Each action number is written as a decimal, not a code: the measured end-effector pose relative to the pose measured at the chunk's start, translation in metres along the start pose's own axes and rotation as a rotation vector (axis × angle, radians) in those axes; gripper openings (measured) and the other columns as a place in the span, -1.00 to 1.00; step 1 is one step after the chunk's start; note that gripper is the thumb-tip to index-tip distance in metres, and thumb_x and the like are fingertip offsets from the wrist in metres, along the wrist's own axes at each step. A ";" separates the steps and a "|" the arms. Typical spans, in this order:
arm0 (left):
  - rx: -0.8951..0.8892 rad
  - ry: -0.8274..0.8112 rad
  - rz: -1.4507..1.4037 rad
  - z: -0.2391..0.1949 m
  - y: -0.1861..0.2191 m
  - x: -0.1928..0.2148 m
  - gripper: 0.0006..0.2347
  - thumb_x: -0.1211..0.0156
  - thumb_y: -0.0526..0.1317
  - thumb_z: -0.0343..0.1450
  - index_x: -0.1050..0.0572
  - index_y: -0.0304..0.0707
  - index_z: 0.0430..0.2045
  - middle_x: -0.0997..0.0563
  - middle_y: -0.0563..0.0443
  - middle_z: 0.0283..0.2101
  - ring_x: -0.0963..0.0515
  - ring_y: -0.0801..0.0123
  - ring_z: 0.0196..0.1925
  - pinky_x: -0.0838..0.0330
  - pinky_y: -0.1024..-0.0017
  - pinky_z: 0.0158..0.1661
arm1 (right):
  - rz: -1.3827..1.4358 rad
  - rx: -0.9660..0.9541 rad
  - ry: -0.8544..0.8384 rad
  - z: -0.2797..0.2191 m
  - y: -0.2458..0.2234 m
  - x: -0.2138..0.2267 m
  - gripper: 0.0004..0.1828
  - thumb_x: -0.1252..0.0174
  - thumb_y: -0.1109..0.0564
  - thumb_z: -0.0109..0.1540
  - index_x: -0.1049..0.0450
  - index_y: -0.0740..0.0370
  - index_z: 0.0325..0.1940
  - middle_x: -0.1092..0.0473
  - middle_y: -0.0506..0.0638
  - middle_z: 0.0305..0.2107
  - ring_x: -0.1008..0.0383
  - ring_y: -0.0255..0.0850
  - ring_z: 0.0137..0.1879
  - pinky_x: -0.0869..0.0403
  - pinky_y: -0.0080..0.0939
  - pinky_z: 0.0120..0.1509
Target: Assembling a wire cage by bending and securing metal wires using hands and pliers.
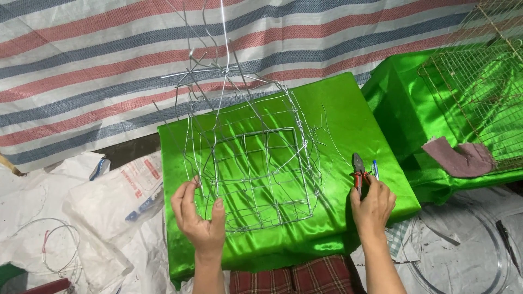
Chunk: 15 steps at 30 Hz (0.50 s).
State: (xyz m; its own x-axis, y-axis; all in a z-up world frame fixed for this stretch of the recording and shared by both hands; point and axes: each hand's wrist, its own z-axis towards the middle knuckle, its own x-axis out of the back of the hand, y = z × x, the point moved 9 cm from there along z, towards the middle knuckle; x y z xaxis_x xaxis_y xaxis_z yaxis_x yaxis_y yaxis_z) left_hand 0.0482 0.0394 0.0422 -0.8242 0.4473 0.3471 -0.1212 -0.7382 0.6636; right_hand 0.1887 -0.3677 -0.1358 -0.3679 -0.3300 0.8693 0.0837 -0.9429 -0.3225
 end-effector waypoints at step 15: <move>-0.001 0.003 -0.025 0.001 0.001 0.002 -0.49 -0.05 -0.01 0.45 -0.36 -0.62 0.06 -0.38 -0.29 0.03 -0.46 0.04 0.11 -0.53 0.17 0.14 | -0.131 -0.103 -0.204 0.002 -0.013 -0.020 -0.28 -0.29 -0.24 0.17 -0.42 0.11 0.34 -0.34 0.22 0.25 -0.38 0.06 0.19 -0.18 0.02 0.19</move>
State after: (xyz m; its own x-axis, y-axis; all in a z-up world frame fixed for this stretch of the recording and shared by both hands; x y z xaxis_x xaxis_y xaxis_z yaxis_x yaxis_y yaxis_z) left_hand 0.0466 0.0399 0.0446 -0.8228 0.4642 0.3280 -0.1426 -0.7272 0.6714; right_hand 0.1967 -0.3490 -0.1480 -0.1745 -0.2173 0.9604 -0.0507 -0.9721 -0.2292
